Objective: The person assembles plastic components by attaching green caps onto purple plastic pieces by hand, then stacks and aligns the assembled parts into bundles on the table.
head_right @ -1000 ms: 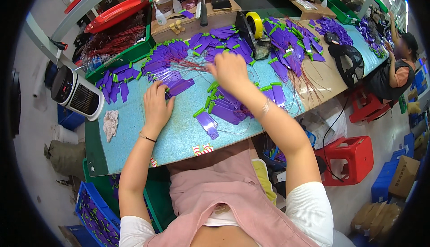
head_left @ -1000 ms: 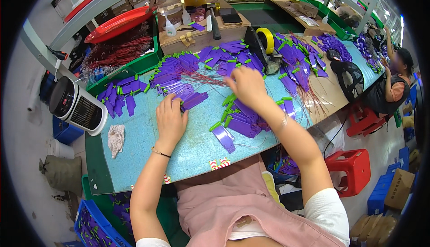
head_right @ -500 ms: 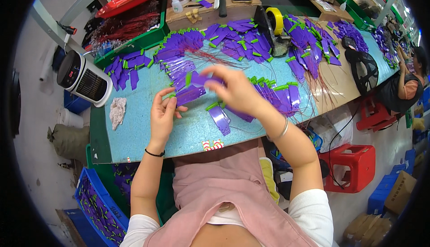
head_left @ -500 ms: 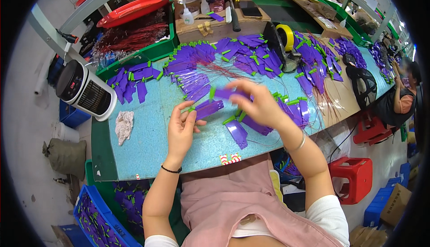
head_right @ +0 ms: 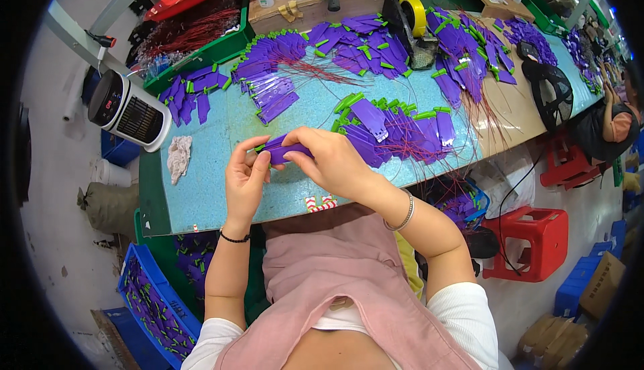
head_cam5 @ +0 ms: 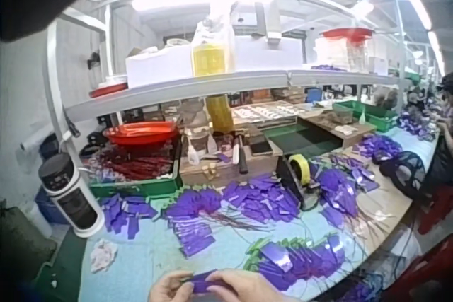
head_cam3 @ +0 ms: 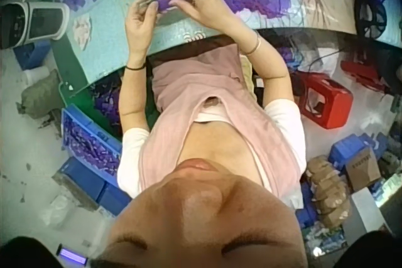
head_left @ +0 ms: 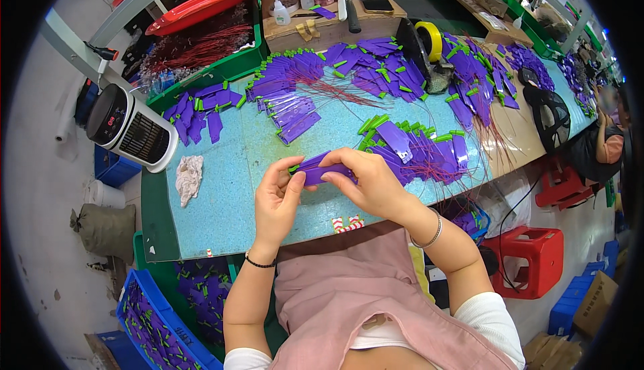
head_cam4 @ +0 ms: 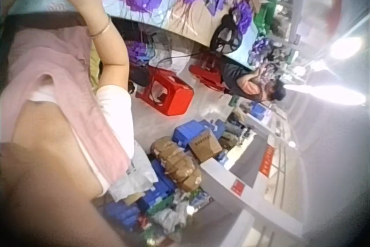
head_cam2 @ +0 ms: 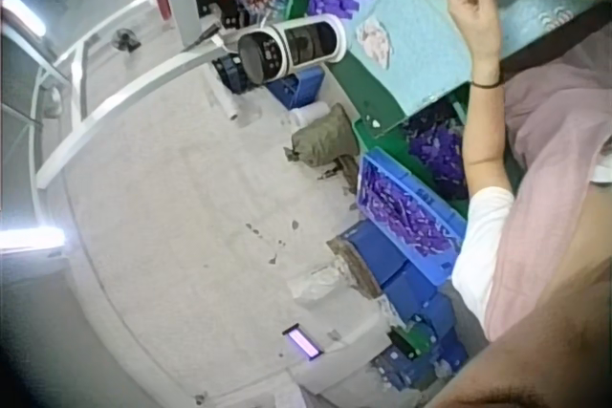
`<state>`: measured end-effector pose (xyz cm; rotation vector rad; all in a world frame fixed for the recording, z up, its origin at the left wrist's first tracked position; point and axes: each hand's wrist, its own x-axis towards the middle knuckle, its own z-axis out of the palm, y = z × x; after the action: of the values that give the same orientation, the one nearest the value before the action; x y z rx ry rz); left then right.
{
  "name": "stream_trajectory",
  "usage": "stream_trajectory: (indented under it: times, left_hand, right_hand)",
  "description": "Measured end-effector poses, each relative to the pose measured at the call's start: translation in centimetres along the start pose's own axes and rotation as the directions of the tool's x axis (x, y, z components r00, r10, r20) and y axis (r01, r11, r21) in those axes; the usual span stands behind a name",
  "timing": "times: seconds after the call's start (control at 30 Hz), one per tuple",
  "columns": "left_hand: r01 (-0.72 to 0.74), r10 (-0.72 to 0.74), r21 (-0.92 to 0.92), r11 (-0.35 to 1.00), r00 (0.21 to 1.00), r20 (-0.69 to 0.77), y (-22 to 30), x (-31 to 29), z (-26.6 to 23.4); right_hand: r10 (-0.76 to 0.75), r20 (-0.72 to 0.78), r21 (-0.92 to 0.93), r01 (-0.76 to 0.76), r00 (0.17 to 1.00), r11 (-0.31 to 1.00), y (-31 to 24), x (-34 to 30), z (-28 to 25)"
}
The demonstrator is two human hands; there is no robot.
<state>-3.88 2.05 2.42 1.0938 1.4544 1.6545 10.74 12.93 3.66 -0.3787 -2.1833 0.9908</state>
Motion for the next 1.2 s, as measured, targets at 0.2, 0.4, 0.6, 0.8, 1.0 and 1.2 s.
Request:
stream_trajectory:
  times: [0.2,0.4,0.6,0.8,1.0,1.2]
  left_hand:
    - [0.025,-0.026,0.054,0.998,0.999,0.024,0.2,-0.2,0.0]
    - [-0.057,0.058,0.031,0.998,0.997,-0.058,-0.7,-0.5,-0.1]
    - [-0.061,0.061,0.011,0.998,0.998,0.007,-0.1,-0.7,0.1]
    - [-0.254,0.232,0.328,0.91,0.967,0.105,0.9,0.0,0.6]
    - [-0.265,0.23,0.372,0.889,0.963,0.138,1.6,-0.9,1.6]
    - [-0.224,0.24,0.263,0.938,0.97,-0.03,1.6,-1.0,1.6]
  right_hand:
    - [-0.003,-0.044,0.029,0.005,0.999,1.0,0.3,-0.1,0.4]
    - [0.127,-0.242,-0.188,-0.175,0.962,0.966,0.4,-0.4,0.5]
    - [0.303,-0.094,0.41,-0.24,0.948,0.88,1.7,-0.8,0.4]
    - [0.065,-0.145,0.179,-0.039,0.987,0.983,-0.1,-1.0,0.6]
    - [-0.232,-0.204,-0.09,0.218,0.951,0.972,-0.8,-0.2,0.3]
    - [-0.178,-0.24,-0.137,0.149,0.954,0.979,-1.1,-0.7,0.1]
